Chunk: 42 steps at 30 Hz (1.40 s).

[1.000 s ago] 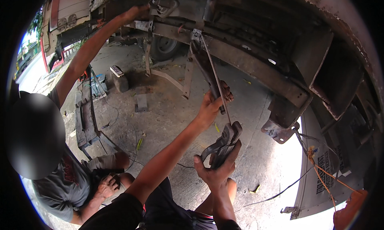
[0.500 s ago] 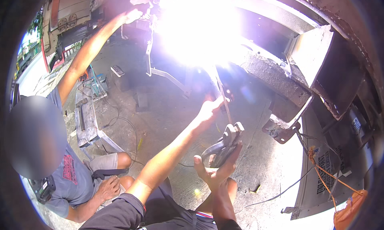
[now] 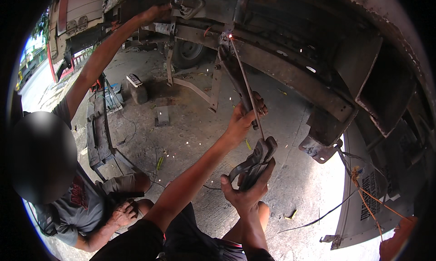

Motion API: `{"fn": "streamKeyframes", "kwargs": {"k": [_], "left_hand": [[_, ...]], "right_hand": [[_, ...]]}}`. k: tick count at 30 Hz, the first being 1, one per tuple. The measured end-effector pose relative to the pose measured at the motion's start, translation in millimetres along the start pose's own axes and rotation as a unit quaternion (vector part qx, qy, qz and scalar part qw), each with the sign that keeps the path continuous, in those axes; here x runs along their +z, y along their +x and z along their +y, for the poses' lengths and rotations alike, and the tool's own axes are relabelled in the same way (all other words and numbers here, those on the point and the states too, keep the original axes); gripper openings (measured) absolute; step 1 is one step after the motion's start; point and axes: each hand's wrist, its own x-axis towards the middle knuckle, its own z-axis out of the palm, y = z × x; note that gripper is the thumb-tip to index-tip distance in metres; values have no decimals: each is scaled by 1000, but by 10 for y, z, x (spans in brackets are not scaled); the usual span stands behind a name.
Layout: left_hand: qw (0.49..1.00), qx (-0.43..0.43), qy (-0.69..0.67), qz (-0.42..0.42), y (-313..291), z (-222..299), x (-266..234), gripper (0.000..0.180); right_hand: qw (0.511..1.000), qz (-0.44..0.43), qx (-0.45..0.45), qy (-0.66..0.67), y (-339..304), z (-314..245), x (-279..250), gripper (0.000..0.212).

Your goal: The person welds metal brackets onto the underside of a vehicle chassis using a welding torch. Another person assists by holding the brackets in place with pliers. The welder repeatedly positions the torch, creates welds, and adjusts the metal pieces.

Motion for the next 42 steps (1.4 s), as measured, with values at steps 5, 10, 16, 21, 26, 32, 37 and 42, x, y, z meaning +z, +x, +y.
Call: {"fn": "streamKeyframes", "kwargs": {"k": [5, 10, 16, 21, 26, 32, 37, 42], "left_hand": [[999, -27, -20, 31, 5, 14, 16, 33], [999, -28, -18, 27, 10, 23, 2, 37], [984, -135, 9, 112, -42, 56, 35, 41], [1000, -25, -11, 8, -3, 42, -9, 41], [999, -37, 4, 11, -2, -4, -30, 38], [999, -15, -25, 26, -13, -11, 18, 38], [999, -6, -26, 20, -10, -12, 6, 37], [999, -28, -5, 35, -24, -7, -8, 41]], "right_hand": [[990, 8, 70, 123, 56, -124, -7, 118], [879, 60, 254, 400, 152, -188, -59, 107], [909, 43, 217, 353, 128, -331, -4, 101], [945, 92, 143, 281, 212, -168, -55, 113], [997, 27, 30, 64, 67, -18, 3, 124], [999, 6, 3, 46, 39, 6, 17, 123], [999, 12, 4, 49, 56, -8, 18, 122], [1000, -7, 2, 26, 24, -18, -17, 122]]}}
